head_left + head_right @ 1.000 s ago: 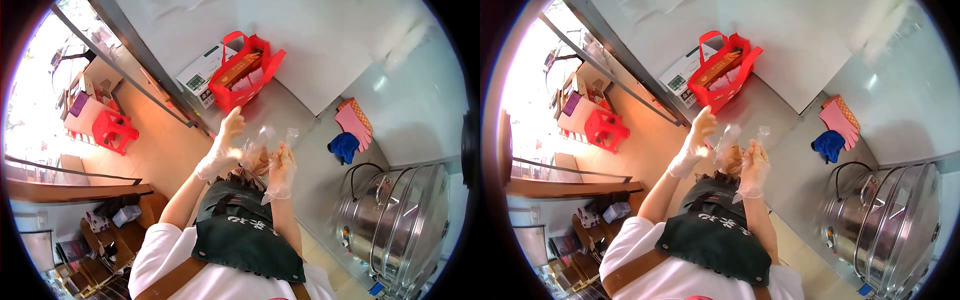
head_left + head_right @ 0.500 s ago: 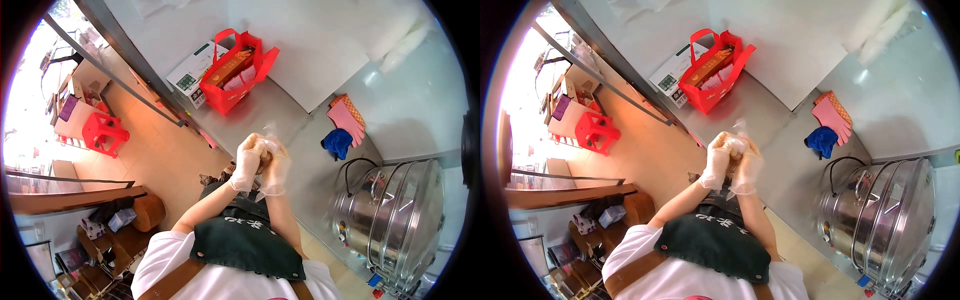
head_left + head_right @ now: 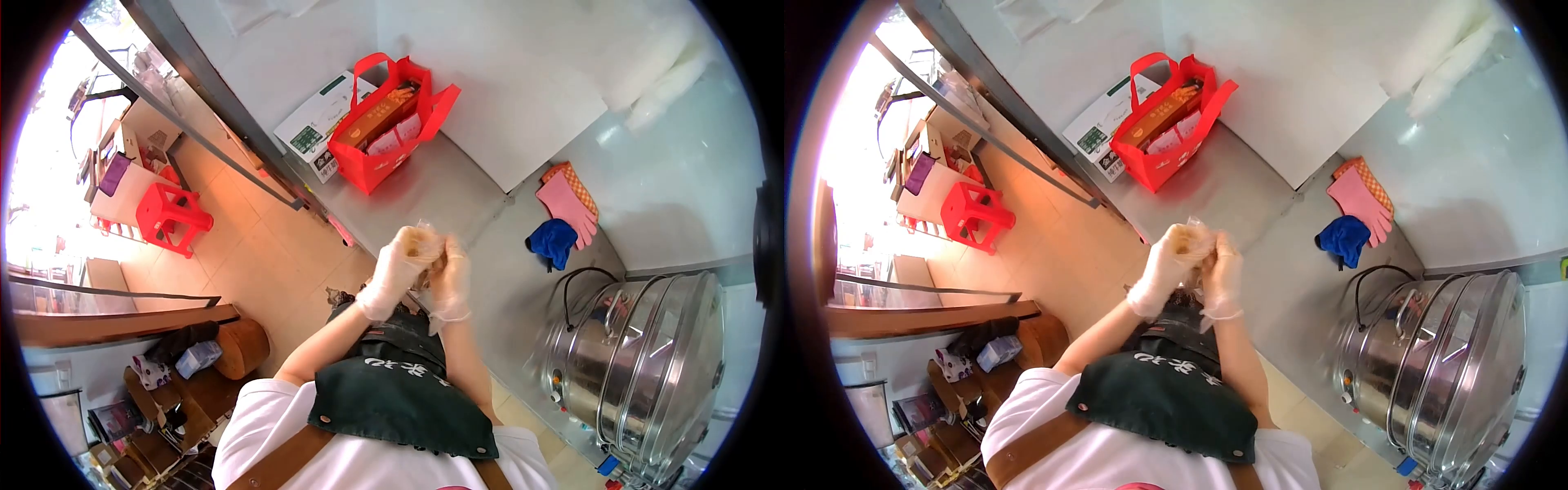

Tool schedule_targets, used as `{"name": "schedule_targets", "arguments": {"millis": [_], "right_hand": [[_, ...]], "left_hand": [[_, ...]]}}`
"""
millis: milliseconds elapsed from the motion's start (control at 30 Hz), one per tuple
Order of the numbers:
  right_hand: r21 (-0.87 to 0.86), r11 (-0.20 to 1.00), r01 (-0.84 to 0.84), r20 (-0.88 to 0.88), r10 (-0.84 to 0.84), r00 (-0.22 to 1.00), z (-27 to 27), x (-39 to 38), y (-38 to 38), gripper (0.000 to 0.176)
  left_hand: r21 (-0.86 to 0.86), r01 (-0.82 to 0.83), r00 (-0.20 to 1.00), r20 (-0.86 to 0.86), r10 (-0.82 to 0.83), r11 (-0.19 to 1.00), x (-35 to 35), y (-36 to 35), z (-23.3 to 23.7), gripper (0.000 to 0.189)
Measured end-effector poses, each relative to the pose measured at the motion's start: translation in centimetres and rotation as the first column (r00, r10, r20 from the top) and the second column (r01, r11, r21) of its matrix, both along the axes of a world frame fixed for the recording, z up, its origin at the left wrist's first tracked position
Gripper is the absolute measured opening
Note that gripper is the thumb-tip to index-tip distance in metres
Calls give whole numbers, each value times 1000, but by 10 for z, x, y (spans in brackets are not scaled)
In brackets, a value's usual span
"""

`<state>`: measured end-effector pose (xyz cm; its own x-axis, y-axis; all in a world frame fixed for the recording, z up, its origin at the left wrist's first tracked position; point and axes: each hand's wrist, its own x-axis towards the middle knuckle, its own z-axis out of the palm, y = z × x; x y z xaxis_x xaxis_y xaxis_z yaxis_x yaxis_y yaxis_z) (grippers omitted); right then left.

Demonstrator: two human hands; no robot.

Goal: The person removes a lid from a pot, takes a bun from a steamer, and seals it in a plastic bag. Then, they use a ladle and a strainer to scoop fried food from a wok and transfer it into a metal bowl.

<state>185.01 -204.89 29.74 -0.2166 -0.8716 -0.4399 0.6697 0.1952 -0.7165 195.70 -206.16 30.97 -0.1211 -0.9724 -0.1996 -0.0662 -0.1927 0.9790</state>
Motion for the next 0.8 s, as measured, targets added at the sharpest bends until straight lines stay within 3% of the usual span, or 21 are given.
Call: {"name": "schedule_targets", "arguments": {"millis": [33,67,100,200,300,333,433,500,567,667,767,800], "right_hand": [[-67,998,-12,76,17,997,-3,-5,-2,26],[-134,991,-21,149,41,988,-4,-10,-3,26],[-258,957,-133,78,158,984,4,-15,-2,30],[-450,816,-362,-36,389,921,-3,-28,-6,34],[-90,900,-428,-426,353,833,7,-34,-3,34],[-123,893,-432,-479,328,814,7,-32,-2,32],[-225,874,-431,-610,218,762,12,-23,1,26],[-296,865,-405,-666,117,737,19,-15,5,21],[-303,871,-386,-657,103,747,14,-14,12,19],[-326,873,-364,-714,25,700,20,-7,16,15],[-331,877,-349,-734,-7,679,20,-3,18,12],[-332,877,-346,-729,-6,685,18,-3,18,11]], "left_hand": [[148,104,957,-285,-59,984,14,-6,-8,26],[256,241,832,-551,-63,936,25,-11,-15,28],[303,284,712,-702,12,910,26,-11,-6,33],[332,448,532,-845,51,830,38,-24,-19,36],[344,409,736,-672,-83,845,37,-25,6,41],[348,393,803,-581,-133,851,35,-25,13,41],[114,321,929,-230,-289,940,25,-26,-8,34],[63,149,986,-83,-143,987,18,-20,-12,33],[-35,-6,994,107,10,999,11,-14,15,29],[-76,-98,983,145,108,992,6,-15,6,21],[308,46,994,-110,-12,950,13,-21,7,16],[346,77,988,-153,-25,935,13,-21,7,16]]}}
